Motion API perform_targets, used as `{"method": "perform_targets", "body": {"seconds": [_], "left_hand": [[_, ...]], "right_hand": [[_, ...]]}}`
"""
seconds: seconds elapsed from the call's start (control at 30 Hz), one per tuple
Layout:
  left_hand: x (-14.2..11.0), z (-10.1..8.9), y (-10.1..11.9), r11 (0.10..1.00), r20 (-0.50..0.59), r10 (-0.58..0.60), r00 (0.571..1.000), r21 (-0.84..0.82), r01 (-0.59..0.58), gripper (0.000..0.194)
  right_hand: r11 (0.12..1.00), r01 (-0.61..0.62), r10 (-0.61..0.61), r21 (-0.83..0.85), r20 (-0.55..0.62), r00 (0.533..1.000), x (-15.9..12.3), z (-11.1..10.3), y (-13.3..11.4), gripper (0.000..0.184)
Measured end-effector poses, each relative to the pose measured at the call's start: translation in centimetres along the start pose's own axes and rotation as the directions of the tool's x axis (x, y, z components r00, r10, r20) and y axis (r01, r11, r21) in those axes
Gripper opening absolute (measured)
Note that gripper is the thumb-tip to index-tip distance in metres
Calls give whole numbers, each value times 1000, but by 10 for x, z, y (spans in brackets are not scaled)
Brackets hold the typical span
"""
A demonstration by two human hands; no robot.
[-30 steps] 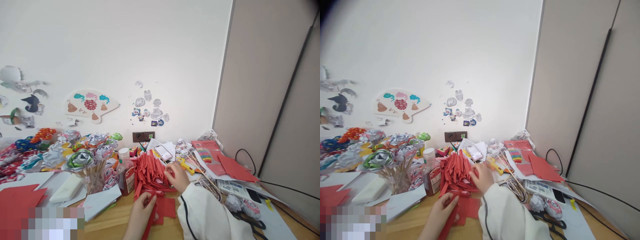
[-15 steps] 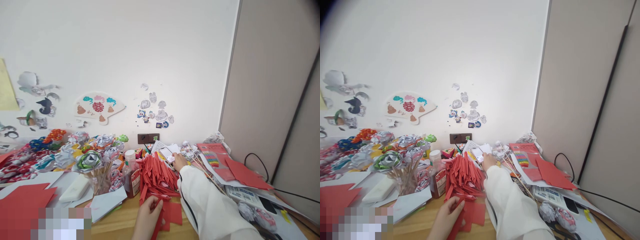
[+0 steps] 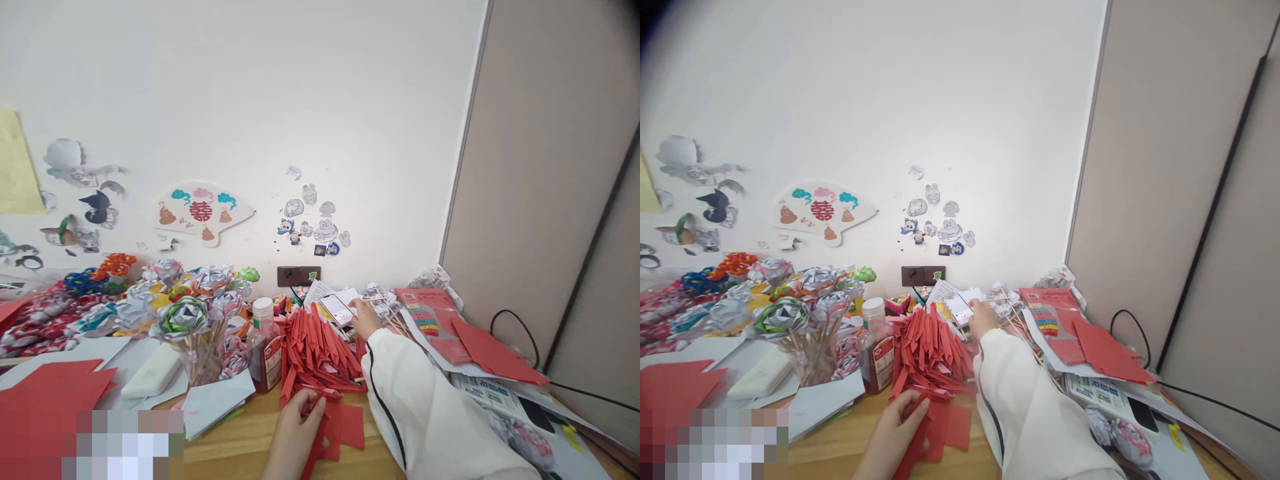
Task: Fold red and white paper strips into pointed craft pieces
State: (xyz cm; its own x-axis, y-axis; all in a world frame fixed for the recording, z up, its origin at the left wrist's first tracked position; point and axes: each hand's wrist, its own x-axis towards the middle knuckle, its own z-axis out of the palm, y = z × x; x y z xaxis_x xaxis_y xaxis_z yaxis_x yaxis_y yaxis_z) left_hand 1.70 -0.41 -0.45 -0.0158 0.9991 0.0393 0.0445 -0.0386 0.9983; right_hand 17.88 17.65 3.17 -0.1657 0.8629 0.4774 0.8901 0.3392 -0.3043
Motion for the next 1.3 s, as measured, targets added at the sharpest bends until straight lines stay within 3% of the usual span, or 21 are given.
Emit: {"method": "perform_targets", "body": {"seconds": [0.23, 0.47, 0.7, 0.83, 0.97, 1.1, 1.17, 1.23, 1.3], "left_hand": [[-1, 2, -3, 999, 6, 36, 999, 14, -36, 25], [3, 3, -11, 999, -13, 32, 999, 32, -32, 26], [-1, 4, -4, 999, -5, -6, 1000, 40, 6, 30], [0, 3, -4, 1000, 18, -14, 1000, 19, 14, 31], [2, 2, -7, 999, -7, 34, 999, -11, -34, 28], [2, 2, -6, 999, -16, 26, 1000, -38, -27, 28], [1, 1, -6, 998, -19, 49, 999, -35, -50, 27], [1, 1, -6, 996, -10, 84, 996, -26, -84, 24], [2, 1, -8, 997, 15, 74, 997, -18, -74, 23]], "right_hand": [[998, 59, -60, 30, 29, 998, -19, -18, -6, 38], [999, 32, -31, 0, 117, 993, -11, 7, 7, 47], [1000, 21, -21, -3, 149, 989, -2, 23, 10, 47], [1000, -3, -1, 26, 147, 989, -2, 17, 6, 47], [995, -10, -1, 95, 119, 993, -6, -5, -7, 47], [973, 44, -86, 227, 182, 979, -37, -29, -33, 28], [869, 67, -234, 490, 289, 928, -63, -35, -48, 15], [766, 22, -326, 643, 359, 875, -92, -32, -59, 12], [726, -3, -297, 687, 318, 900, -116, -23, -65, 10]]}}
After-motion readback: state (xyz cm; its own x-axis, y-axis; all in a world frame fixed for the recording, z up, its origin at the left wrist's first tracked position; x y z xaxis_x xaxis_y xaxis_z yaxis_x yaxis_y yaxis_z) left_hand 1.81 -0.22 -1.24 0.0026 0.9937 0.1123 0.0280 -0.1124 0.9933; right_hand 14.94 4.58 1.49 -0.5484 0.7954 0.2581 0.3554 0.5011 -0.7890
